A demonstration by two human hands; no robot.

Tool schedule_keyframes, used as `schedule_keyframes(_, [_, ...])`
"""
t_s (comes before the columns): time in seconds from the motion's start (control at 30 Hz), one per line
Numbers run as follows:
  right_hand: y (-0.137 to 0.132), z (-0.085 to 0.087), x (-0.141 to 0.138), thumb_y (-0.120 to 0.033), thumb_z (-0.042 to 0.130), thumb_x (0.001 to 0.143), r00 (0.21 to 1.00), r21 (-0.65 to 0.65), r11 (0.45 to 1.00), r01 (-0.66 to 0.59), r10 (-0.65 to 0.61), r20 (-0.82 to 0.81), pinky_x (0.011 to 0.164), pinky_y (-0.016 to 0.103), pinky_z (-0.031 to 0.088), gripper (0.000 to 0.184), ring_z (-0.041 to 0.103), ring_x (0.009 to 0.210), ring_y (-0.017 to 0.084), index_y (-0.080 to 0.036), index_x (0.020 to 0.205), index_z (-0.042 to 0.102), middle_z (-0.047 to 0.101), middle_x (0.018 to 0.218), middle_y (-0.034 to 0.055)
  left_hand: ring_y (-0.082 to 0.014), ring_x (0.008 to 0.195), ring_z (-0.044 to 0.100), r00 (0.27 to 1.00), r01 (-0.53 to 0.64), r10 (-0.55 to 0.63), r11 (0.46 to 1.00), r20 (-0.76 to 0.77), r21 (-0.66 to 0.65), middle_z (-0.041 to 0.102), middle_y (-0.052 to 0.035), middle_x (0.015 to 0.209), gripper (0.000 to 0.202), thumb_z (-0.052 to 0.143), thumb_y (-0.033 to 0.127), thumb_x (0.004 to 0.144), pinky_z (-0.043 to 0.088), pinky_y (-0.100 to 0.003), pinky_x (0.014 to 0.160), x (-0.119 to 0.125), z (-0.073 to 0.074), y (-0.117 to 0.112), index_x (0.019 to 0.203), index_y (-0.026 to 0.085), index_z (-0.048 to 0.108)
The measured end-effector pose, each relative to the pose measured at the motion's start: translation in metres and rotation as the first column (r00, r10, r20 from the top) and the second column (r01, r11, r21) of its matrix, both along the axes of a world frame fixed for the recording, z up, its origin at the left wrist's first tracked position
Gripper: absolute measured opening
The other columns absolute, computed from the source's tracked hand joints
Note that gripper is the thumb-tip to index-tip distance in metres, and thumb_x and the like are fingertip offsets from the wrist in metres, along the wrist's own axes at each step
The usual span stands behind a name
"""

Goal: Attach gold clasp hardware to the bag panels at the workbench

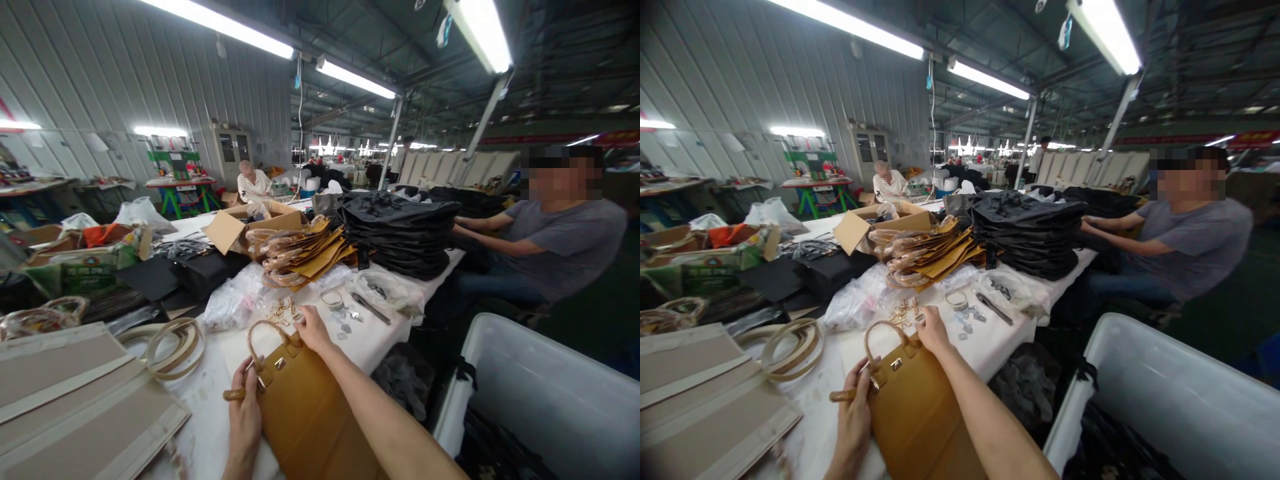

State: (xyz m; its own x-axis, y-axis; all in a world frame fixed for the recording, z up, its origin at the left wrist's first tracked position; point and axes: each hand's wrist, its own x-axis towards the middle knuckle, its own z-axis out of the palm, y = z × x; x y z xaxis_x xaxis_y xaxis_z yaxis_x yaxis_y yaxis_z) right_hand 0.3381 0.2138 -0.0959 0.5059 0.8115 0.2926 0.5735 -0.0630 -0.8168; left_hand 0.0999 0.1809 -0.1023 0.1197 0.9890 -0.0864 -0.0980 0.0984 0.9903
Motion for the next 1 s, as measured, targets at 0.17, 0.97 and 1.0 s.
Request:
schedule_keyframes(0.17, [0.016,0.0,0.004,-0.014,0.082,0.077,0.998,-0.108,0.993,-0.047,0.051,0.029,0.095,0.034,0.051,0.017,0.066,0.088,0.02,-0.021,0.091,0.077,0.066,0.104,0.0055,-0.0293,0.12,0.067,1.0,0.007,-0.007,1.0,0.009,-0.014,0.072,-0.0067,0.13,0.063,0.062,0.071,0.088,0.054,-0.04,0.099,0.001,-0.001,0.001,0.135,0.029,0.059])
schedule_keyframes(0.97, [-0.109,-0.003,-0.026,-0.04,0.084,0.074,0.804,0.076,0.983,-0.166,0.179,-0.567,0.089,0.036,0.058,0.039,0.072,0.091,0.022,-0.019,0.106,0.076,0.079,0.098,0.0064,-0.0291,0.118,0.066,1.0,-0.001,0.0,0.999,0.016,0.043,0.072,-0.0119,0.126,0.056,0.06,0.061,0.092,0.05,-0.045,0.106,0.002,0.002,-0.006,0.13,0.021,0.061])
schedule_keyframes(1.0, [-0.108,-0.007,-0.027,-0.042,0.084,0.075,0.794,0.087,0.987,-0.138,0.163,-0.586,0.095,0.038,0.058,0.043,0.073,0.098,0.024,-0.019,0.11,0.075,0.079,0.105,0.0082,-0.03,0.12,0.065,1.0,-0.004,0.005,0.999,-0.026,0.044,0.072,-0.0124,0.127,0.054,0.059,0.059,0.092,0.048,-0.046,0.108,0.001,0.002,-0.006,0.129,0.02,0.062])
